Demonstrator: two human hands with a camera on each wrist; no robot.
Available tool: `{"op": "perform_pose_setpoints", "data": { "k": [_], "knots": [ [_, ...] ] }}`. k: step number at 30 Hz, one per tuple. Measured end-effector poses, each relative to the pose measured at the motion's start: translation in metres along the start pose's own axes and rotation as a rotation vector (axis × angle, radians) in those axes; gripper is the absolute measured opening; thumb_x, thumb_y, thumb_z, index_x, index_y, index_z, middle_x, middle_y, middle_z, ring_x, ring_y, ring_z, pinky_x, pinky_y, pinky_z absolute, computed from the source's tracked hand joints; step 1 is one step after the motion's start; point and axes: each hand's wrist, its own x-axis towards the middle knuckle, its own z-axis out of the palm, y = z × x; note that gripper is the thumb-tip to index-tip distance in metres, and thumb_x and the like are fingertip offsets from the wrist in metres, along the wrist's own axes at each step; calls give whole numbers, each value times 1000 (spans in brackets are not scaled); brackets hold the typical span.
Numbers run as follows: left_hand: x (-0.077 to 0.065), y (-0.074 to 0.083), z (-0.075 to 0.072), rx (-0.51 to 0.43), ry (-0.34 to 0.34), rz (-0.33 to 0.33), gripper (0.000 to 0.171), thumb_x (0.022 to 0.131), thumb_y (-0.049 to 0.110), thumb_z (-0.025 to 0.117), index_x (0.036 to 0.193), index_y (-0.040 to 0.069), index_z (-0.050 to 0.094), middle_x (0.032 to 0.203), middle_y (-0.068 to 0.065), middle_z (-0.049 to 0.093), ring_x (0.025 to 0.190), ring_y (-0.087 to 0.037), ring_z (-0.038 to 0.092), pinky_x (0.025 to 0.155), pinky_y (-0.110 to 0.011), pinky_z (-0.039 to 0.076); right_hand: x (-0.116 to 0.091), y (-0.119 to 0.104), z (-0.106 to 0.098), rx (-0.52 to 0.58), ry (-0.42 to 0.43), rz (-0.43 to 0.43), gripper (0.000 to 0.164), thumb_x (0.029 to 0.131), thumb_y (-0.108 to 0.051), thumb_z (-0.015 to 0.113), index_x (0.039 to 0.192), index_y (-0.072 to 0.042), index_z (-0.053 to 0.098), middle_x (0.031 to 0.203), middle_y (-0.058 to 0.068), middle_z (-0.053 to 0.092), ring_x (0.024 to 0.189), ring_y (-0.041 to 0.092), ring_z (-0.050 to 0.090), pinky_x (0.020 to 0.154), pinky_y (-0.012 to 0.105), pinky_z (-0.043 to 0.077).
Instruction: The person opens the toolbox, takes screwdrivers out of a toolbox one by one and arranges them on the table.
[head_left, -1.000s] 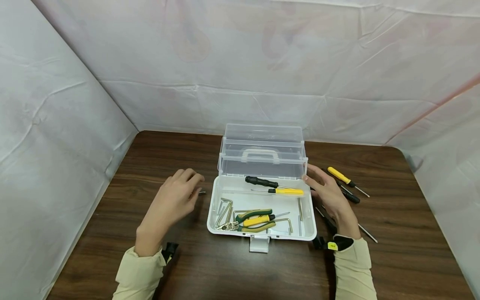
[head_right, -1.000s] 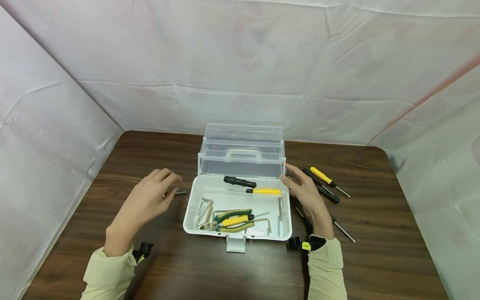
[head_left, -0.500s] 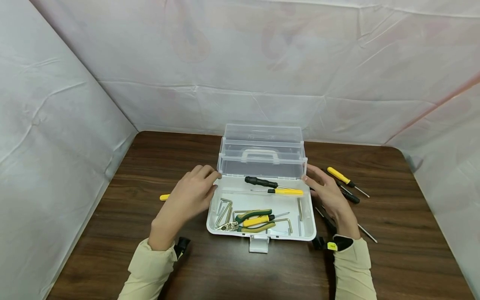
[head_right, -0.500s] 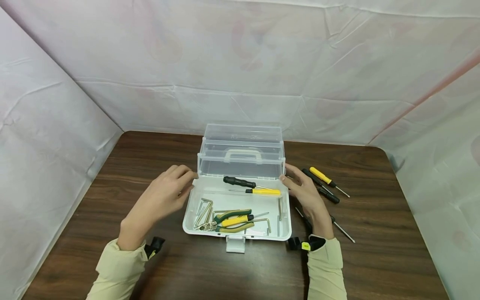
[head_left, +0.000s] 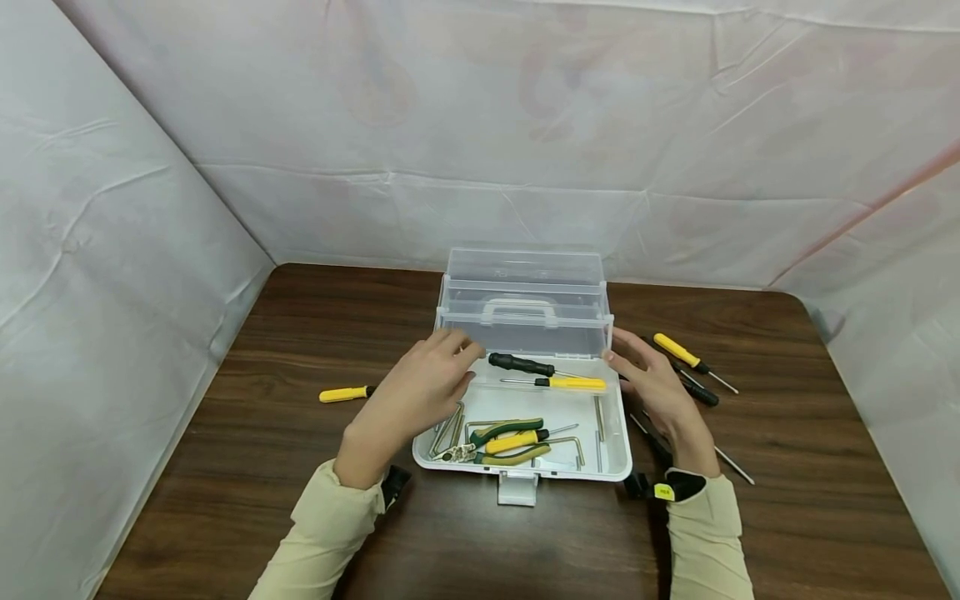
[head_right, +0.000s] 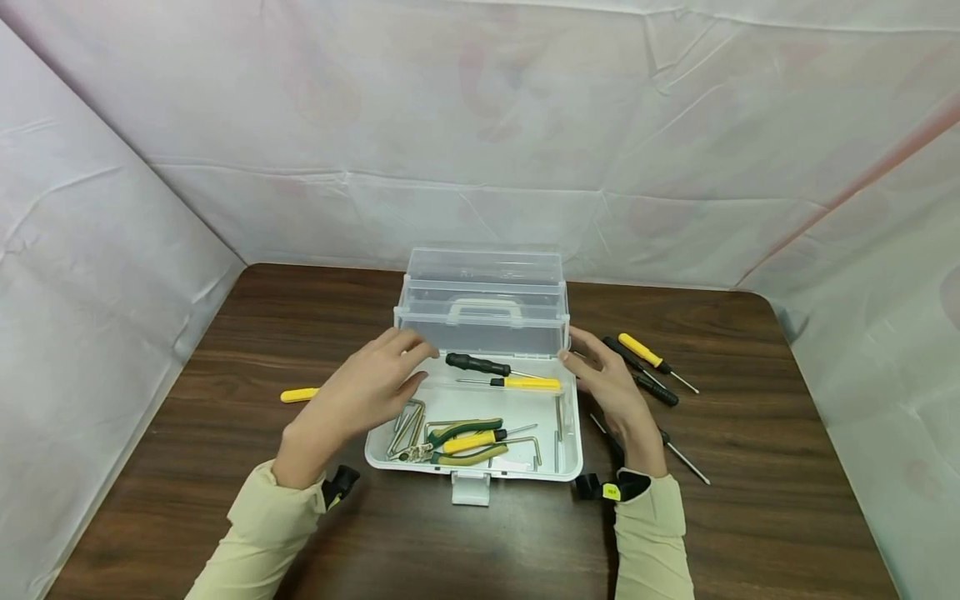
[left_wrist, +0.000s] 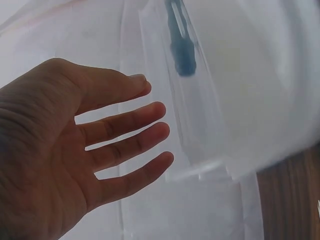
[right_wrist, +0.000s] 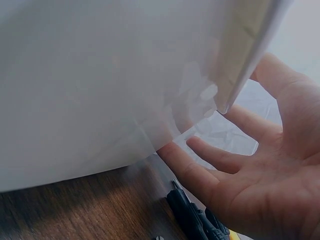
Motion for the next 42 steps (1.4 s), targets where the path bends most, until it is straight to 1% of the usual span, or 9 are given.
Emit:
{"op": "perform_pose_setpoints", "data": {
  "k": [4,6,9,12,18,24,32,37,42],
  "knots": [
    [7,5,5,0,11,41,24,97,7,71,120,10,70,117,-9,68,106,-27,63,84,-39,57,0,0,1,5,-1,0,65,106,-40,61,162,-17,38,168,15,33,143,39,44,102,50,55],
    [11,7,7,3,13,61,23,97,6,71,120,10,71,117,-9,69,108,-28,64,89,-39,57,0,1,2,7,-3,1,65,106,-40,61,162,-17,38,168,15,33,144,40,43,103,53,54],
    [16,11,10,11,12,85,23,97,6,71,120,10,71,116,-9,70,109,-28,65,92,-38,58,0,1,2,8,-6,1,65,106,-40,61,162,-18,38,169,15,32,146,40,40,105,57,53],
    [22,14,11,27,-1,105,22,100,4,67,121,10,71,116,-8,70,109,-26,65,90,-35,58,0,1,2,7,-7,-2,65,106,-40,61,163,-18,37,169,15,32,147,40,40,105,58,52],
    [33,20,13,43,-27,130,26,101,-1,64,123,11,71,118,-6,69,109,-24,66,87,-30,59,0,1,3,6,-5,-6,64,107,-39,61,162,-17,38,169,15,31,145,40,41,102,52,55],
    [38,21,17,51,-40,118,29,99,-2,66,124,12,71,120,-6,69,112,-23,66,85,-30,59,1,1,4,8,-5,-8,63,107,-38,61,162,-17,39,168,15,32,144,40,43,102,52,55],
    [41,21,22,69,-67,100,26,99,-1,68,122,12,72,113,-4,70,105,-21,66,80,-28,58,2,2,6,6,-1,-5,65,106,-39,62,162,-16,38,169,15,31,145,42,43,103,55,54],
    [42,21,23,58,-97,80,27,98,0,70,121,13,73,112,-4,71,104,-21,65,80,-29,58,2,3,5,9,0,-2,65,106,-39,62,162,-17,38,169,15,31,148,41,39,105,59,53],
    [43,21,24,36,-112,69,28,99,-2,68,122,14,73,112,-3,71,105,-21,65,79,-30,58,1,3,6,15,2,-2,65,106,-39,62,162,-17,38,169,16,31,148,42,39,104,59,53]
  ]
}}
